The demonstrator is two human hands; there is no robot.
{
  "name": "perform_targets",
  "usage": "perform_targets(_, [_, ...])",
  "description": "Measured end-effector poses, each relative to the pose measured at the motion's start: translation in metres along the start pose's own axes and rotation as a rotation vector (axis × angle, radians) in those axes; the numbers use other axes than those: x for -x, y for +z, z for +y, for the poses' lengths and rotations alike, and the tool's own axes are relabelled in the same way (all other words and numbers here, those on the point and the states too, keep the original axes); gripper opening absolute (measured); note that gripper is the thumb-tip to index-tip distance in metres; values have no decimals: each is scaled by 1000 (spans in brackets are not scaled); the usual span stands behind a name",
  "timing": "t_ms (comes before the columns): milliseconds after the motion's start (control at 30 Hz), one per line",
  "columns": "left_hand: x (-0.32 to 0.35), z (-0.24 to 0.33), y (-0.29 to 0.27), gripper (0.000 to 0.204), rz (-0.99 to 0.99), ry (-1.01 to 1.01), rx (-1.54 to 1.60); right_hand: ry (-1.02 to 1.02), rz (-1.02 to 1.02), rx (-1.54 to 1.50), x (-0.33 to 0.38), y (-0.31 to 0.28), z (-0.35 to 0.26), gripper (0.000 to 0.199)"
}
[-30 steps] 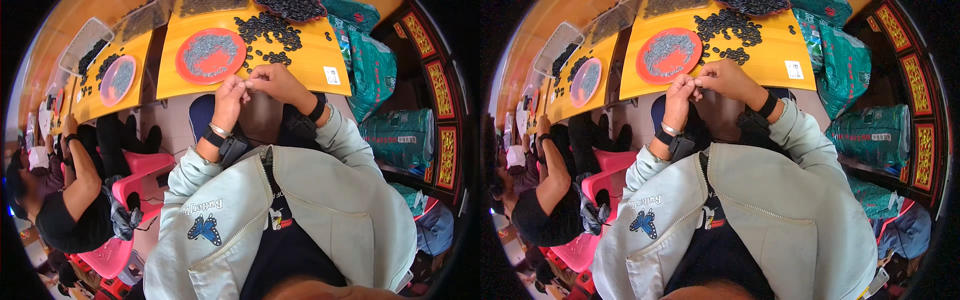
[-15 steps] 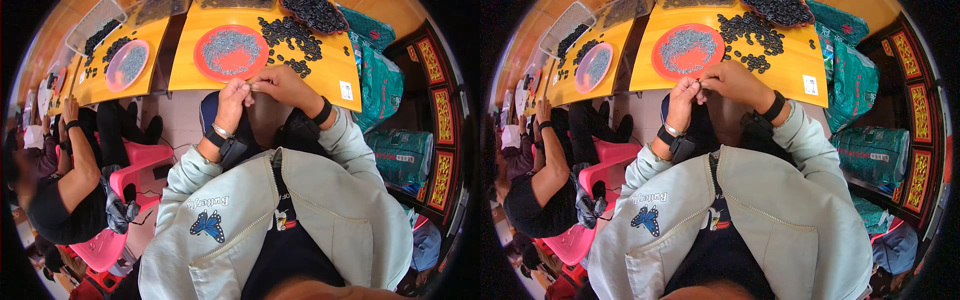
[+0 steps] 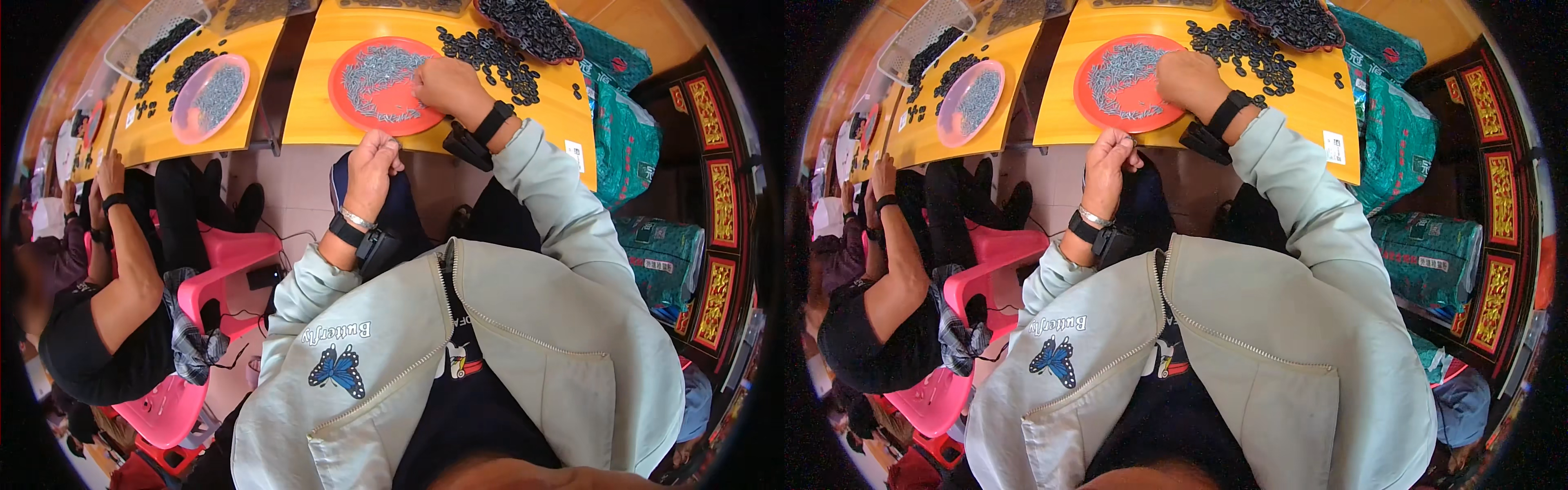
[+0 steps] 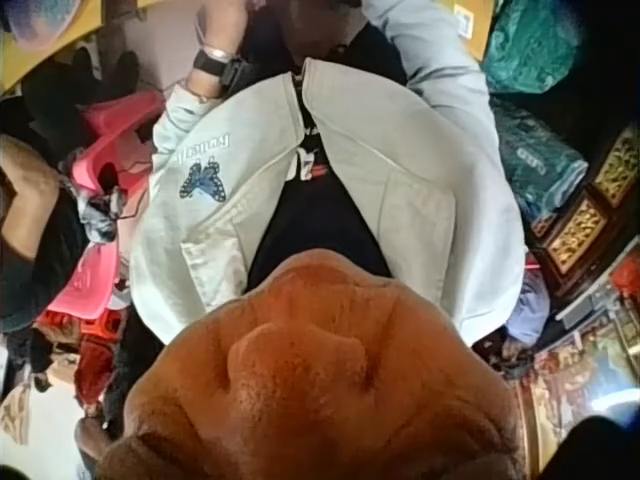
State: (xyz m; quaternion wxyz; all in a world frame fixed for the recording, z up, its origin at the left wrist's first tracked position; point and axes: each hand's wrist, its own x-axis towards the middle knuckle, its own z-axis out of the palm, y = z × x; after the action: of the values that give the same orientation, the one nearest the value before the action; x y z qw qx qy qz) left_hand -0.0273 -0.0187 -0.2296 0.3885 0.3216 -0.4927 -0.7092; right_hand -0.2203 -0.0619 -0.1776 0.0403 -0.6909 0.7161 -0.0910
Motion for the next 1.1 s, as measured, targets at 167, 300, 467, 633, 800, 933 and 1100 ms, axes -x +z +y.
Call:
perform_targets(167, [1, -3, -6, 11, -14, -1, 11, -18, -18, 87, -10, 4, -4, 16])
perform_targets(300, [3, 1, -4, 11, -17, -12, -9, -40, -83, 109, -18, 6, -2, 15])
perform_targets(467, [4, 2, -9, 10, -12, -19, 33, -49, -44, -94, -20, -7, 23, 10])
perform_targets(633, [3, -1, -11, 9, 5, -34, 33, -83, -86, -150, -16, -7, 20, 10])
perform_targets(800, [3, -1, -8, 10, 20, -46, 33, -174, -86, -129, -18, -1, 9, 11])
perform_targets(933, [3, -3, -11, 10, 20, -40, 4, -170, -20, -69, -19, 8, -1, 10])
perform_targets(1100, [3, -1, -10, 10, -11, -54, -17, -175, -30, -13, -20, 11, -8, 10])
